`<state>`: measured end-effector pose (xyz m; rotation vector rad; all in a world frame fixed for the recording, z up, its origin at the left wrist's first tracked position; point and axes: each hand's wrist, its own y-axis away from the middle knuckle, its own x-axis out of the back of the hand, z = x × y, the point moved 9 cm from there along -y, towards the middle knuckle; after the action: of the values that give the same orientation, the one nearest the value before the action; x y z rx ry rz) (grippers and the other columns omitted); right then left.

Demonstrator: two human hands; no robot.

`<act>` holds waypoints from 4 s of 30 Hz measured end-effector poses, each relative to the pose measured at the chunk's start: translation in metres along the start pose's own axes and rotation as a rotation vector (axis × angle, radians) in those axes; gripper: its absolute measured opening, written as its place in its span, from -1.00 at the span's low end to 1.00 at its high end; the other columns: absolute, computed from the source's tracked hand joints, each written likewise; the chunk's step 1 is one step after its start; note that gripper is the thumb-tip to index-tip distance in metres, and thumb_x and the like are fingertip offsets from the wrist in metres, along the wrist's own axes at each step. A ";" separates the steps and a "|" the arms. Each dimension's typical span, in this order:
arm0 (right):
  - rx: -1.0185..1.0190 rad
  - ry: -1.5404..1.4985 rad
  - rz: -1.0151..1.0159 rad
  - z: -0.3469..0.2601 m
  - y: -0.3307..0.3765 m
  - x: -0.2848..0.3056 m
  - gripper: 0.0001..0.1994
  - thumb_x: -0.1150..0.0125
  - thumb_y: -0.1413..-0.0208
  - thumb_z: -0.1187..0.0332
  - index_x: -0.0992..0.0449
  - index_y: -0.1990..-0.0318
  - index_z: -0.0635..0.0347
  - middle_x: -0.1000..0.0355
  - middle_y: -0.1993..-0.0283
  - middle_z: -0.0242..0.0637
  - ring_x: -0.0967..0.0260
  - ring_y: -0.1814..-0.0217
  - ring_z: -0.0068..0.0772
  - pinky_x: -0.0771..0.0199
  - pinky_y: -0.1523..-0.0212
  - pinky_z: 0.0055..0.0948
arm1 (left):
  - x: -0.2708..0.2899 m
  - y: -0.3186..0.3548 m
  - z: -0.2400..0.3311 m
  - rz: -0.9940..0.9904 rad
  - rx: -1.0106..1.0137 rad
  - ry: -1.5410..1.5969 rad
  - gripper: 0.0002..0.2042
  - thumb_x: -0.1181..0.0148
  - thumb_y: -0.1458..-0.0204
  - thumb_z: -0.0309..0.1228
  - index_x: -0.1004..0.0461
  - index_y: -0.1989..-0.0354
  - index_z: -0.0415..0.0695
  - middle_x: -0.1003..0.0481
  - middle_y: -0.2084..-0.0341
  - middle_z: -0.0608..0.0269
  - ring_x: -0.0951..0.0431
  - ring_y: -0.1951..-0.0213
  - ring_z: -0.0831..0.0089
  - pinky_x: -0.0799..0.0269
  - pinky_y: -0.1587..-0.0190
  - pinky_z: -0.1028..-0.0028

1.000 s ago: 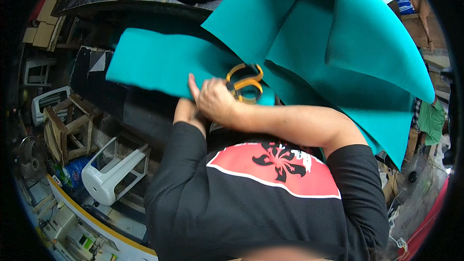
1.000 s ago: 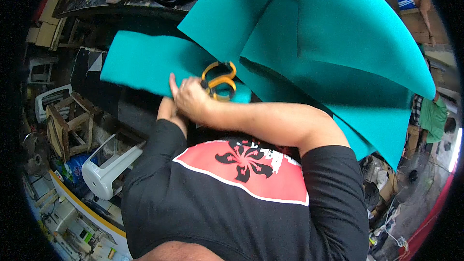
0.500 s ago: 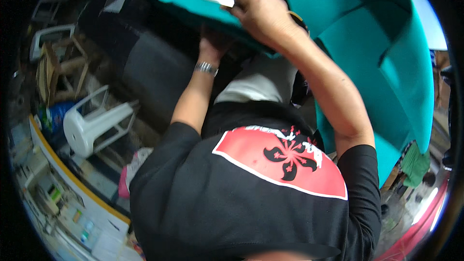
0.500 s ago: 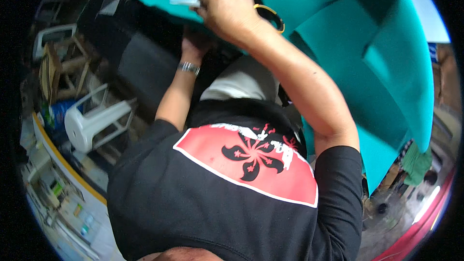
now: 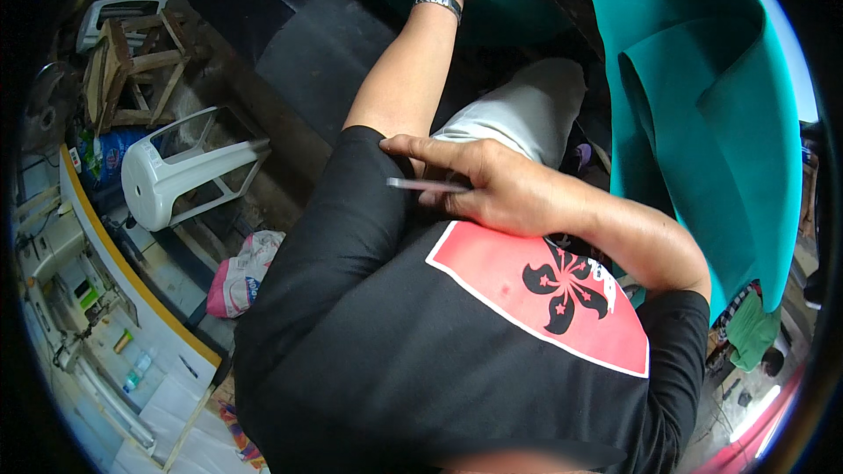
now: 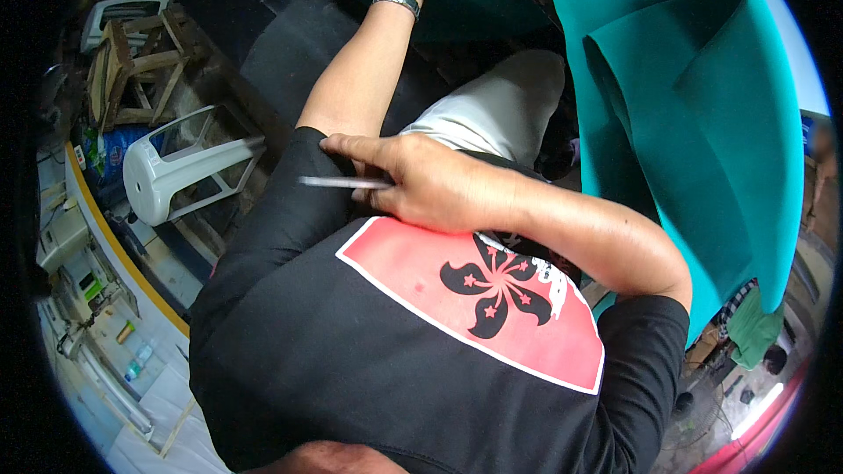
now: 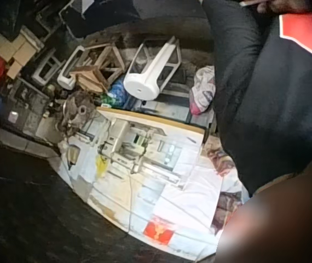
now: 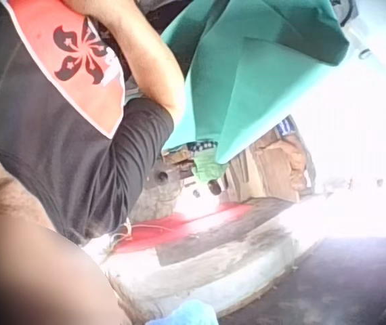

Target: The person unfolds a large green fabric sheet on a workbench, smooths it out, and rubs a yellow container over its surface to apply a coating. The person repeatedly adjusts and flattens the fabric while spreading the substance across the sheet.

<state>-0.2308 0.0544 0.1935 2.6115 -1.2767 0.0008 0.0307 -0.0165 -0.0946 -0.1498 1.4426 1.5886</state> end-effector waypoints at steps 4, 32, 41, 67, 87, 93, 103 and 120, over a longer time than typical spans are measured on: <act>0.104 0.077 0.123 -0.018 0.004 -0.001 -0.42 -0.19 -0.04 0.59 -0.27 -0.29 0.33 -0.51 0.05 0.13 -0.53 -0.02 -0.05 -0.49 -0.10 -0.27 | 0.004 -0.033 0.000 -0.108 -0.066 0.000 -0.40 0.43 -0.30 -0.08 -0.07 -0.39 -0.24 -0.07 -0.41 0.03 -0.14 -0.38 0.17 -0.01 -0.41 0.32; 0.034 0.531 0.377 0.003 0.025 0.025 -0.27 -0.14 0.07 0.71 -0.28 -0.33 -0.03 -0.45 0.36 -0.11 -0.48 0.38 -0.19 -0.49 0.39 -0.27 | -0.024 0.043 0.028 -0.012 -0.161 -0.205 -0.35 0.44 -0.33 -0.01 0.05 -0.43 -0.24 -0.01 -0.42 0.00 -0.09 -0.40 0.10 0.04 -0.43 0.28; -0.201 -0.033 0.241 0.052 0.009 0.029 -0.04 -0.02 0.03 0.83 0.03 -0.48 -0.34 -0.42 -0.09 -0.28 -0.36 0.16 -0.51 -0.50 -0.01 -0.34 | -0.009 0.026 0.028 0.103 -0.130 -0.181 -0.42 0.46 -0.31 -0.13 0.00 -0.42 -0.20 -0.04 -0.42 0.06 -0.08 -0.41 0.17 0.08 -0.44 0.28; -0.116 -0.173 0.252 0.037 0.020 0.055 -0.44 -0.03 -0.06 0.73 -0.42 -0.25 0.09 -0.46 0.35 -0.37 -0.36 0.35 -0.61 -0.48 0.16 -0.52 | -0.011 0.039 0.041 0.063 -0.178 -0.292 -0.34 0.54 -0.35 0.03 0.12 -0.45 -0.21 0.02 -0.43 -0.03 -0.04 -0.42 0.05 0.09 -0.45 0.24; 0.059 -0.134 -0.105 0.017 0.017 0.019 -0.42 -0.20 -0.13 0.47 -0.28 -0.34 -0.02 -0.51 0.03 -0.14 -0.48 0.06 -0.32 -0.44 -0.03 -0.42 | -0.001 0.024 0.049 0.038 -0.189 -0.320 -0.33 0.54 -0.34 0.04 0.12 -0.45 -0.22 0.06 -0.45 0.05 -0.02 -0.43 0.12 0.16 -0.47 0.29; 0.010 -0.218 0.211 0.028 0.034 0.066 -0.38 -0.06 -0.20 -0.20 -0.46 -0.21 0.08 -0.41 0.32 -0.33 -0.35 0.41 -0.57 -0.40 0.26 -0.55 | 0.009 0.046 0.056 0.069 -0.199 -0.413 -0.32 0.43 -0.32 0.05 0.09 -0.44 -0.24 0.07 -0.45 0.05 -0.01 -0.43 0.10 0.15 -0.46 0.24; -0.203 -0.028 0.491 0.060 0.054 0.083 -0.69 -0.29 -0.13 0.16 -0.66 0.10 0.17 -0.60 0.23 -0.16 -0.51 0.34 -0.46 -0.55 0.33 -0.49 | 0.061 -0.053 0.055 -0.023 -0.175 -0.217 -0.26 -0.07 -0.13 0.07 -0.12 -0.35 -0.20 -0.16 -0.33 -0.05 -0.18 -0.33 0.06 -0.10 -0.33 0.06; 0.141 0.183 0.290 0.032 0.019 0.042 -0.72 -0.16 -0.23 0.40 -0.55 -0.08 0.15 -0.55 -0.04 -0.19 -0.56 -0.01 -0.23 -0.55 -0.03 -0.36 | 0.054 0.052 0.042 0.071 -0.115 -0.277 -0.33 0.44 -0.29 0.09 0.15 -0.47 -0.04 0.11 -0.47 0.14 0.05 -0.45 0.13 0.17 -0.44 0.12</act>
<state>-0.2225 0.0038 0.1706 2.4417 -1.6241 0.3827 -0.0143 0.0554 -0.0796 0.0549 1.1542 1.6776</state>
